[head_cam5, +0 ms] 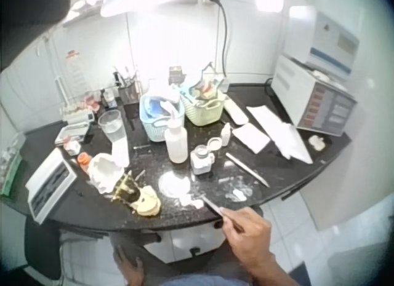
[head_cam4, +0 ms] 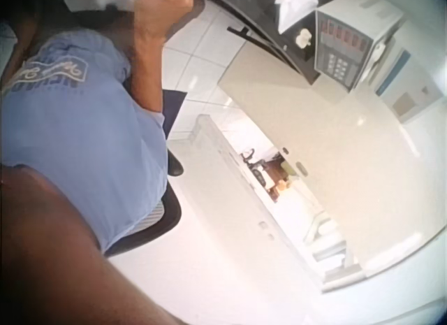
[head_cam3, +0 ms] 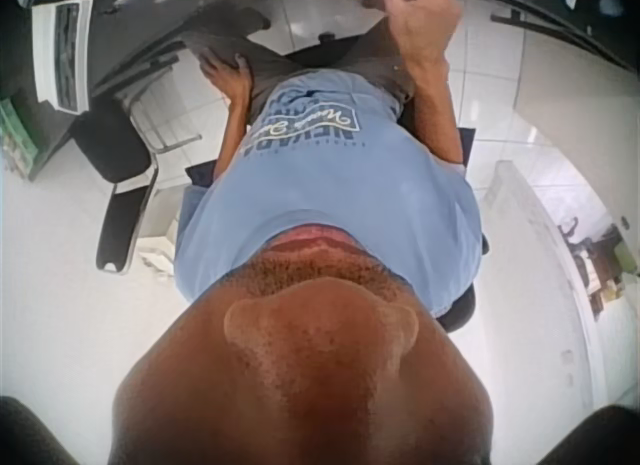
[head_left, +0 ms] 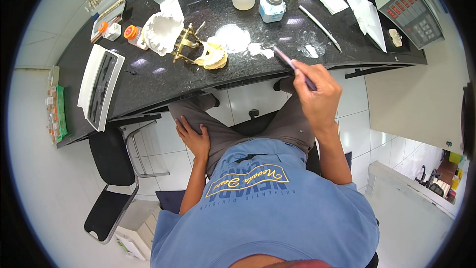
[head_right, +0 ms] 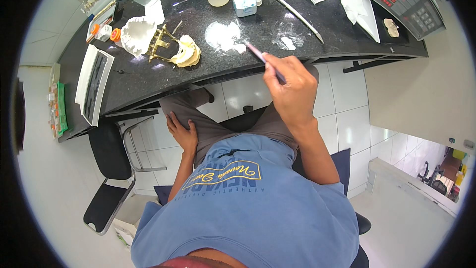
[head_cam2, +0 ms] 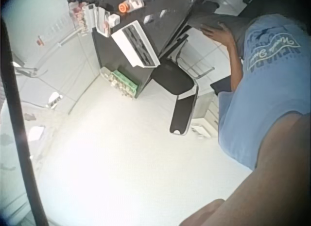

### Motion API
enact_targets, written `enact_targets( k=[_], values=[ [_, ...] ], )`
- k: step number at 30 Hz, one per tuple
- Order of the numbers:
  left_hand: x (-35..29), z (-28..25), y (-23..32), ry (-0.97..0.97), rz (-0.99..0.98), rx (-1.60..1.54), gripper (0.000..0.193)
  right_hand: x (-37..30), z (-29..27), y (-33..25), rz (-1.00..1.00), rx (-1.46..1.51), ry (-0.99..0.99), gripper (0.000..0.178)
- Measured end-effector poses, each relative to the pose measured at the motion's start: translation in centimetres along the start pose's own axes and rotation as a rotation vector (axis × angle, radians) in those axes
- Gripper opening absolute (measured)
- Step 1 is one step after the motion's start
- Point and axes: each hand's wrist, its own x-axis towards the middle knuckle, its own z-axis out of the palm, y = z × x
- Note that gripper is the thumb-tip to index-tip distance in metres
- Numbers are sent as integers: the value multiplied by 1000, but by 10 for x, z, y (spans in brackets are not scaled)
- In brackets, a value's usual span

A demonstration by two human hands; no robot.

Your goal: The person applies a liquid and powder mixture to the surface of a dental bridge using a small brush, then wipes the bridge with a cloth and replaces it onto a dental model.

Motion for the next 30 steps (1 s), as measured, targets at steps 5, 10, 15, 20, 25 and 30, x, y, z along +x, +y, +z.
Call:
enact_targets(
  k=[5,10,15,20,25,30],
  values=[
    [0,0,1,-3,0,-1,78,-2,3,-1,23,25,-57,19],
    [0,1,0,-6,-10,-7,78,8,5,-4,27,22,-72,18],
    [1,-1,1,-7,-9,-16,78,11,4,-7,-8,27,-133,18],
    [1,-2,3,-18,-12,-14,78,10,-4,-3,-74,-39,-163,21],
    [1,-2,2,-8,-10,-11,78,4,-2,5,-110,-10,-168,23],
    [1,-1,3,-30,-42,-5,78,0,2,2,-177,35,-135,26]
  ],
)
